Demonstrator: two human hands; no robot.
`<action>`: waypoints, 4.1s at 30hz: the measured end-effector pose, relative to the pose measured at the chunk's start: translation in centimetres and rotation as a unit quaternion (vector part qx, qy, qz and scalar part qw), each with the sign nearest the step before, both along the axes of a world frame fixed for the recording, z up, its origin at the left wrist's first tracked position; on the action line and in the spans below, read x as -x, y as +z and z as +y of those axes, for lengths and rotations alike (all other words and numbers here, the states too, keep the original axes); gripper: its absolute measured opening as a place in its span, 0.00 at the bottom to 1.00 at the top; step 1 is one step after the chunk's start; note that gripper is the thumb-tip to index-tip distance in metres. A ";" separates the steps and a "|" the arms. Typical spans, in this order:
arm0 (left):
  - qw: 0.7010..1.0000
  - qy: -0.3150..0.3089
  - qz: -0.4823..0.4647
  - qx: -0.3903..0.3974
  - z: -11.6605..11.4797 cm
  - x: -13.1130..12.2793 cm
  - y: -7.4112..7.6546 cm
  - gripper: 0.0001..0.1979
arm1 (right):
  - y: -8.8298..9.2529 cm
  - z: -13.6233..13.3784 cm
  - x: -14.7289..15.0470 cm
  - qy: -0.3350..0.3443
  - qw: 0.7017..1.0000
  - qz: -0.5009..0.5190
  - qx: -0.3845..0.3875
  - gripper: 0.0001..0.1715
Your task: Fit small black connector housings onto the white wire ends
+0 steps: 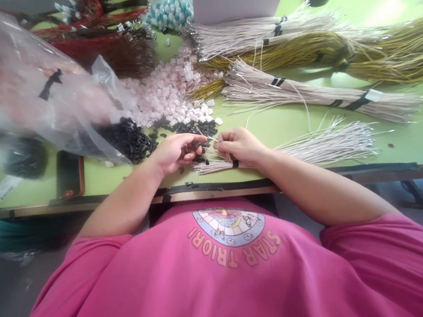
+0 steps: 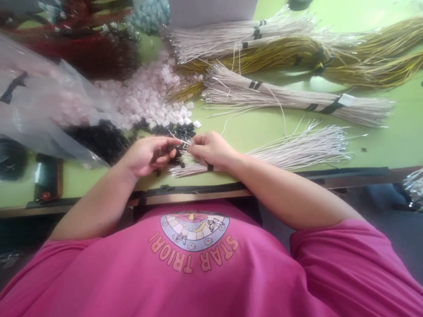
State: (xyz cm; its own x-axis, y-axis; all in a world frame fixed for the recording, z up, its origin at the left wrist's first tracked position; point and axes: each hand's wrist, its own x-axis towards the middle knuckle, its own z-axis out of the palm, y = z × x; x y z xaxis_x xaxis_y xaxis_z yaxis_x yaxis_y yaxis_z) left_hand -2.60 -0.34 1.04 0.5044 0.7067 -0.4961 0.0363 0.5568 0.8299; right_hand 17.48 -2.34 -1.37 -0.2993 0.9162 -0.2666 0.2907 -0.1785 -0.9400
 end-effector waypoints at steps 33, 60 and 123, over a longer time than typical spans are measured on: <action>1.000 0.023 -0.004 0.014 0.0 -0.9 -0.5 0.06 | -0.1 -0.1 0.3 -0.002 0.999 -0.041 -0.020 0.14; 0.987 0.033 0.047 -0.150 -0.8 -1.6 -1.6 0.07 | 0.5 -0.3 0.5 -0.007 0.996 -0.076 -0.044 0.15; 0.977 0.001 0.107 -0.182 -0.6 -0.7 -0.4 0.10 | 0.8 -0.3 -0.4 0.049 0.999 0.024 -0.001 0.11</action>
State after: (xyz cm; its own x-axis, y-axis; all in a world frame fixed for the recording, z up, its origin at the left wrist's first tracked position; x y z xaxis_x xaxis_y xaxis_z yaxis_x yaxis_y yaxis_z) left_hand -1.93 -0.96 0.61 0.4158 0.8565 -0.3058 0.2304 0.2260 0.9465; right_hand 17.84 -2.60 -0.62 -0.4003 0.8823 -0.2477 0.2615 -0.1491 -0.9536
